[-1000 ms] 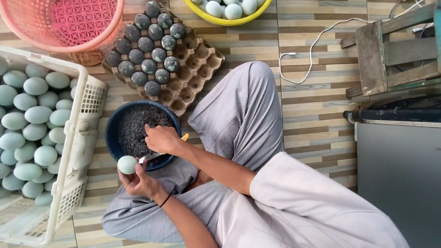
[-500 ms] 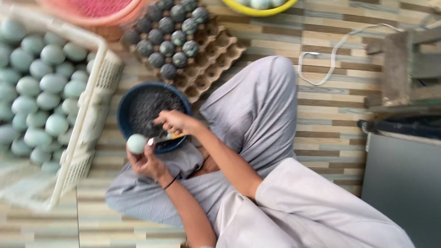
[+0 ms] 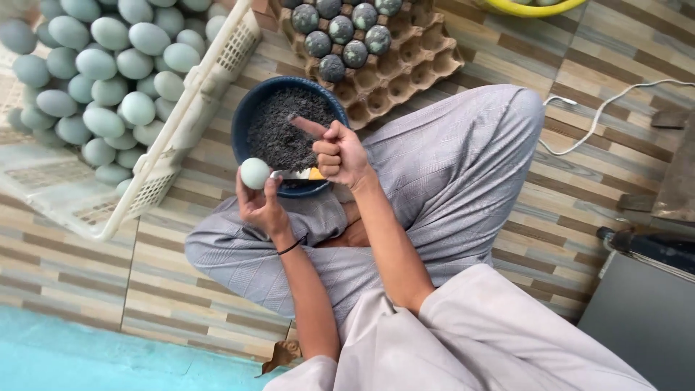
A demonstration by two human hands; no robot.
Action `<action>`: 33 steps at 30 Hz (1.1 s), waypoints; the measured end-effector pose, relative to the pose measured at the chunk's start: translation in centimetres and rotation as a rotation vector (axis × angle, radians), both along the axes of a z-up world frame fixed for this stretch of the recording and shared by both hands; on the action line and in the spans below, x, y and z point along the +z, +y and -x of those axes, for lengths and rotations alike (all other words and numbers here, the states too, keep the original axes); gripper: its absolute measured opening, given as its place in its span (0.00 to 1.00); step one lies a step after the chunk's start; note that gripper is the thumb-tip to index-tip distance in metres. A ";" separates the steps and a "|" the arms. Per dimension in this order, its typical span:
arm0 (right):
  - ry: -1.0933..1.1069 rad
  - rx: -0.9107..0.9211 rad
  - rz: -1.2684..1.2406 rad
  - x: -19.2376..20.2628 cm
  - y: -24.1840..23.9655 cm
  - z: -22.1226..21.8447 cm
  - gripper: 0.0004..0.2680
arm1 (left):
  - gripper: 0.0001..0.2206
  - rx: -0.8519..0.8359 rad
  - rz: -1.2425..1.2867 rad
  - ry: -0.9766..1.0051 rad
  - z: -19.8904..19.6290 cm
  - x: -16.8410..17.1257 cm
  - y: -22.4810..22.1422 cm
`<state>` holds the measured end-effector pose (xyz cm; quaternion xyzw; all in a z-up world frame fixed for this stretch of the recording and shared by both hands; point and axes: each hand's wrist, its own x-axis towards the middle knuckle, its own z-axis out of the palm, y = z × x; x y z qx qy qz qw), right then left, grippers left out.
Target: Scraping the dark coating off salted eggs using a small knife while sitting on the floor.
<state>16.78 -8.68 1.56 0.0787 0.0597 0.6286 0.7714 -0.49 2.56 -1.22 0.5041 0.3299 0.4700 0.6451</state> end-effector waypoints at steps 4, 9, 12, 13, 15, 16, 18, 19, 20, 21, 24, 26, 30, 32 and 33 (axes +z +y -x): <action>-0.075 -0.001 0.104 0.5 -0.1 1.1 0.27 | 0.28 0.029 -0.133 -0.015 1.6 -2.3 1.1; -0.247 -0.061 0.390 3.0 -0.5 0.5 0.19 | 0.19 -0.081 -0.034 0.144 -0.9 3.3 -1.1; -0.405 -0.017 0.578 6.6 -0.3 0.2 0.21 | 0.22 -0.040 -0.062 0.142 -1.0 3.7 -1.0; -0.489 0.007 0.658 6.9 -0.2 0.1 0.21 | 0.23 -0.038 -0.054 0.156 -0.9 3.7 -1.1; -0.568 0.028 0.736 7.0 -0.3 0.1 0.21 | 0.24 -0.040 -0.048 0.175 -0.7 3.7 -1.3; -0.570 0.021 0.710 7.0 -0.6 0.3 0.21 | 0.23 -0.031 -0.054 0.177 -0.5 3.8 -1.3; -0.594 0.022 0.675 6.9 -0.7 -0.2 0.22 | 0.23 -0.005 -0.064 0.162 -1.0 3.5 -1.5; -0.943 0.049 0.991 6.8 -0.5 0.1 0.14 | 0.23 -0.016 -0.045 0.164 -0.7 3.3 -1.3; -1.294 0.079 1.305 6.6 -0.3 0.4 0.16 | 0.24 -0.027 -0.027 0.166 -0.5 3.1 -1.2; -1.300 0.074 1.302 6.6 -0.4 0.1 0.16 | 0.24 -0.025 -0.029 0.161 -0.8 3.1 -1.2; -1.206 0.006 1.267 6.4 0.0 -0.1 0.20 | 0.23 -0.039 -0.045 0.171 -0.4 3.2 -1.1; -1.222 0.093 1.143 6.5 0.0 -0.8 0.19 | 0.24 -0.031 -0.045 0.152 -0.6 3.0 -1.1; -0.800 0.090 0.928 5.9 -1.2 -2.0 0.17 | 0.24 0.008 -0.154 0.058 -0.2 -2.5 0.7; -0.288 -0.048 0.422 10.0 -3.1 -3.3 0.19 | 0.25 0.038 -0.143 0.015 0.2 -3.1 0.9; -0.280 0.011 0.397 8.9 -2.9 -3.2 0.19 | 0.25 0.095 -0.159 0.039 0.5 -2.2 0.4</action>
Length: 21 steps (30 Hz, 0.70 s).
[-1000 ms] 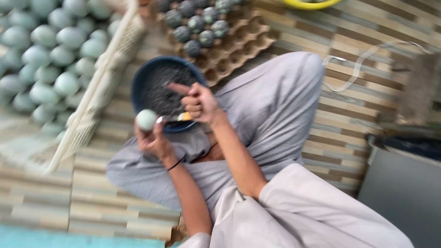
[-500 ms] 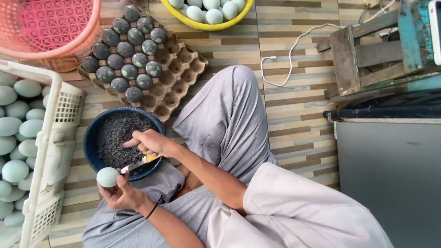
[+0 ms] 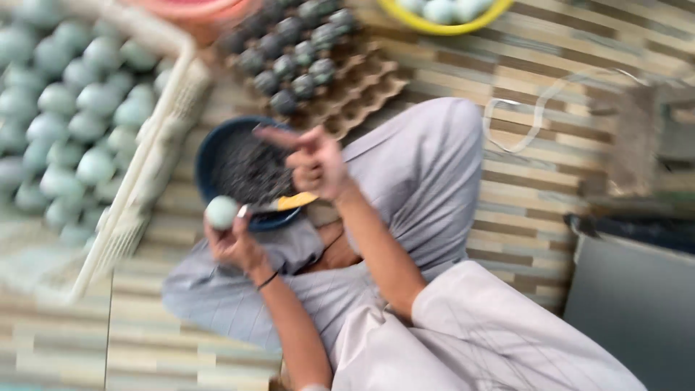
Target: Scraping the dark coating off salted eggs using a small knife while sitting on the floor.
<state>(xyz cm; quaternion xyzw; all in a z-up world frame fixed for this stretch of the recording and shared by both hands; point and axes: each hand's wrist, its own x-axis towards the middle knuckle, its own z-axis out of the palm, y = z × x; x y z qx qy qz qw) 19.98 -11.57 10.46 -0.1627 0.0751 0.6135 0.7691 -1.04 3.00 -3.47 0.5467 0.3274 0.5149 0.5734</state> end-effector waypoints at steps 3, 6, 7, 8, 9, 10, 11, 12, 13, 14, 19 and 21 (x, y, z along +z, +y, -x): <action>0.216 -0.007 -0.608 -1.9 0.9 -0.6 0.26 | 0.29 -0.045 0.052 -0.019 -0.7 1.6 -0.4; 0.141 0.037 -0.673 -1.6 2.1 -0.2 0.29 | 0.30 -0.066 0.143 -0.014 -0.6 1.5 -0.7; -0.525 -0.072 -0.374 -1.4 3.1 0.4 0.20 | 0.30 -0.062 0.144 -0.013 -0.6 1.7 -0.8; -1.177 -0.181 -0.034 -1.1 4.0 0.8 0.16 | 0.30 -0.060 0.147 -0.016 -0.9 1.9 -0.9; -1.172 -0.171 -0.042 -2.6 4.3 0.9 0.16 | 0.30 -0.047 0.146 -0.012 -1.2 2.3 -0.8; -1.598 0.081 0.385 -4.1 4.3 1.4 0.12 | 0.30 -0.055 0.148 -0.011 -1.2 2.6 -0.9; -1.977 0.368 0.843 -5.6 4.4 1.9 0.08 | 0.30 -0.064 0.151 -0.010 -1.2 3.0 -1.0; -1.985 0.375 0.823 -5.2 4.7 1.5 0.08 | 0.30 -0.046 0.148 -0.010 -1.4 3.1 -1.0; -2.103 0.322 0.870 -4.8 4.9 1.1 0.07 | 0.29 -0.049 0.140 -0.011 -1.7 3.2 -1.0; -2.207 0.269 0.933 -4.4 4.6 1.4 0.09 | 0.28 -0.066 0.142 -0.003 -1.2 3.3 -1.4; -2.225 0.381 0.808 -5.8 5.8 -2.8 0.10 | 0.29 -0.060 0.110 -0.001 -1.5 3.3 -0.2; -2.300 0.636 0.884 -6.8 4.3 -1.8 0.13 | 0.30 -0.089 0.147 -0.008 -0.2 3.0 -1.6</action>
